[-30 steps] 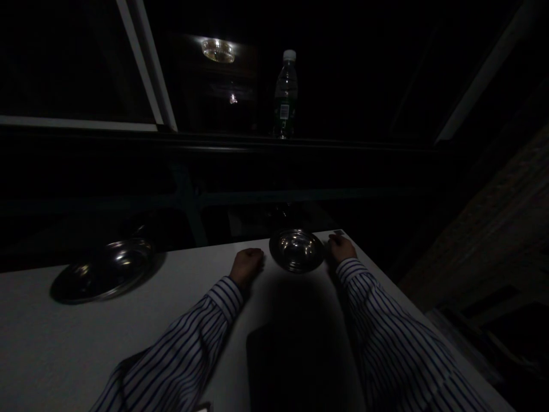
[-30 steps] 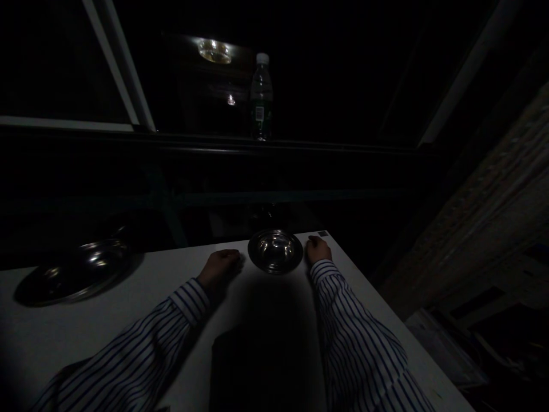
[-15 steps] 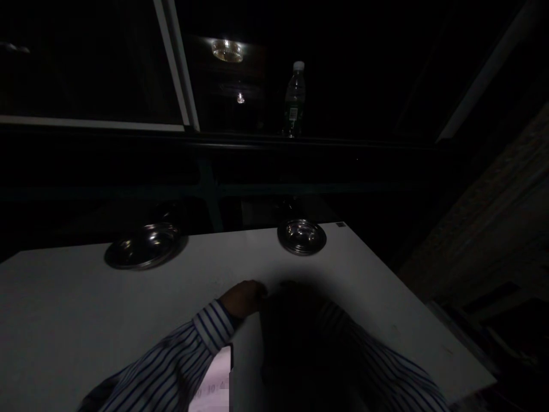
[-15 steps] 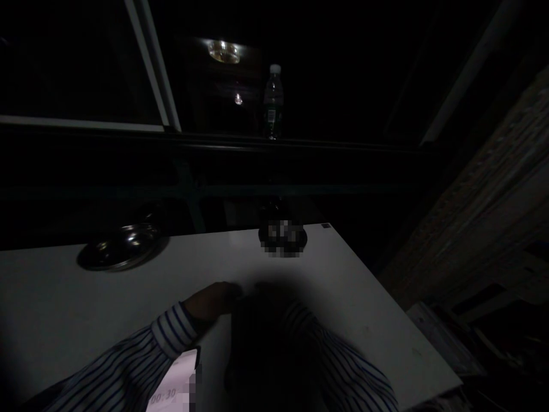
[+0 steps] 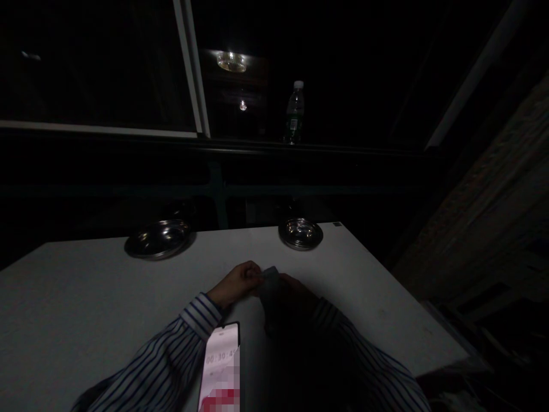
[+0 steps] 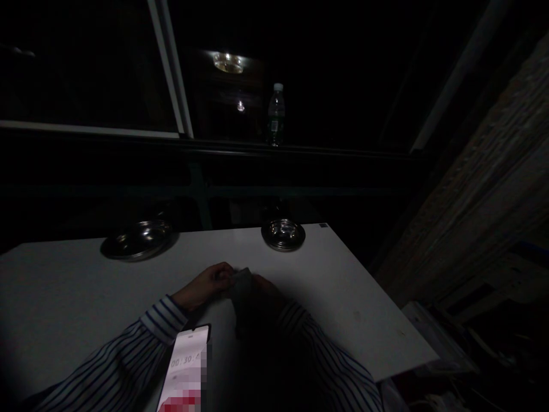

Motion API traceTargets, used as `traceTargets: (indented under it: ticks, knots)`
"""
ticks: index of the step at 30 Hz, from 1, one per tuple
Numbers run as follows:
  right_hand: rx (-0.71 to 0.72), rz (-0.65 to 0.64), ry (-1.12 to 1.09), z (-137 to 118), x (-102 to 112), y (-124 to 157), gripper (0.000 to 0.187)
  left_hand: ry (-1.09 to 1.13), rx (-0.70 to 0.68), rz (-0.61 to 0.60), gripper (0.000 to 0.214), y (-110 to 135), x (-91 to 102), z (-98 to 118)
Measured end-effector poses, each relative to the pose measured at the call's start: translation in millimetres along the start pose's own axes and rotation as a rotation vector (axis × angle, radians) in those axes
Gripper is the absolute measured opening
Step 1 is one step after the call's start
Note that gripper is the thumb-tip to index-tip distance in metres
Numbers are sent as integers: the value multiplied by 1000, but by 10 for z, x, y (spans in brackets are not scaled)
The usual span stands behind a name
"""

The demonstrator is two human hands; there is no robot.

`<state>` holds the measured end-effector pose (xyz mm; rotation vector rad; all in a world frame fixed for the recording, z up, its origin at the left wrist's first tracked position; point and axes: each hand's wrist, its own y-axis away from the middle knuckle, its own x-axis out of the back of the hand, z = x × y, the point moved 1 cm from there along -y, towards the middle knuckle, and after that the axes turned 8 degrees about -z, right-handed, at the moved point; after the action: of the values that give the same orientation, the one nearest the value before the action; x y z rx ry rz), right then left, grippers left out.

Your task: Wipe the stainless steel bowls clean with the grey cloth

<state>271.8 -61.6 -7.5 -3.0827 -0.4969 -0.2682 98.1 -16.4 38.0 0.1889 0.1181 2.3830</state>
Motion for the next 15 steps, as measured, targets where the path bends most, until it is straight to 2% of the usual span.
traceTargets:
  ticks: [4,9,15]
  knots:
    - [-3,23,36,8,-50,90,47,125,37,98,29,77,-28,64]
    - [-39,113,188,55,-43,243,43,110,92,82,22,65,-127,28]
    - [-151,213,445,73,-37,414,37,2,120,60,11,-100,-266,-130]
